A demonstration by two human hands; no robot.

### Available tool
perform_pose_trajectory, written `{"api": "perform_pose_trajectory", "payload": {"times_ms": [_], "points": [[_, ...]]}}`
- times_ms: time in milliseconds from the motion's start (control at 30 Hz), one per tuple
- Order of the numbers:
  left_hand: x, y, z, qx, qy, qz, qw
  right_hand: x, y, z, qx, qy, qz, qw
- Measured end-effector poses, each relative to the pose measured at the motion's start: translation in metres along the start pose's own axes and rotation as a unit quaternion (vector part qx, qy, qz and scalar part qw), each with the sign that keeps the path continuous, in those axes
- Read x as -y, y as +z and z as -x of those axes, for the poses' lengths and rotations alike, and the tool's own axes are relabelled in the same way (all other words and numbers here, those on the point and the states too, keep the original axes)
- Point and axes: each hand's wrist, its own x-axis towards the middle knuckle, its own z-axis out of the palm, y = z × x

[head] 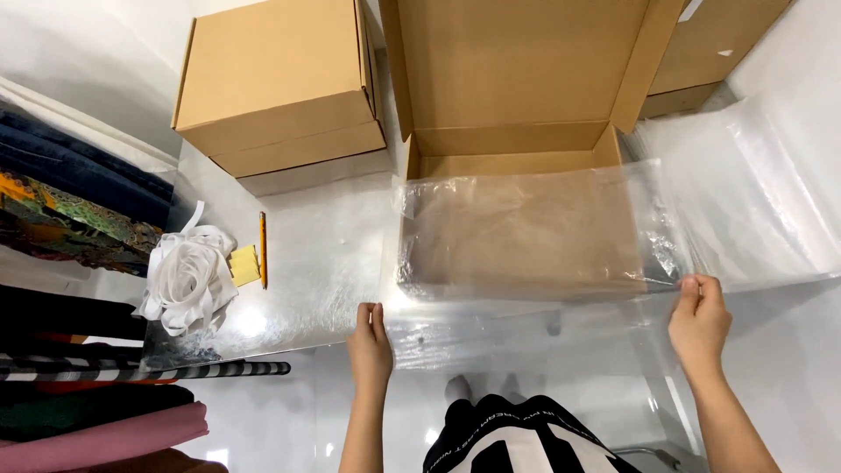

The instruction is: Removing a garment from a hanger, placing it in a plastic bag, and then into a cardboard box for shipping.

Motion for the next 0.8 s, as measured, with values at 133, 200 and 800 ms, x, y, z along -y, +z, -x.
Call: {"api": "perform_pose_trajectory", "payload": {"times_ms": [133, 200, 800], "points": [[-0.002, -0.006, 0.011, 0.065, -0.146, -0.117, 0.98, 0.0, -0.007, 0.002, 0.126, 0.117, 0.045, 0.984], [-0.011, -0.002, -0.005, 0.044, -0.146, -0.051, 0.987, 0.008, -0.008, -0.007, 0.128, 0.116, 0.035, 0.984], [-0.004, -0.017, -0.008, 0.011, -0.07, 0.07, 0.995, 0.048, -0.024, -0.005, 0.163, 0.255, -0.186, 0.935]]}}
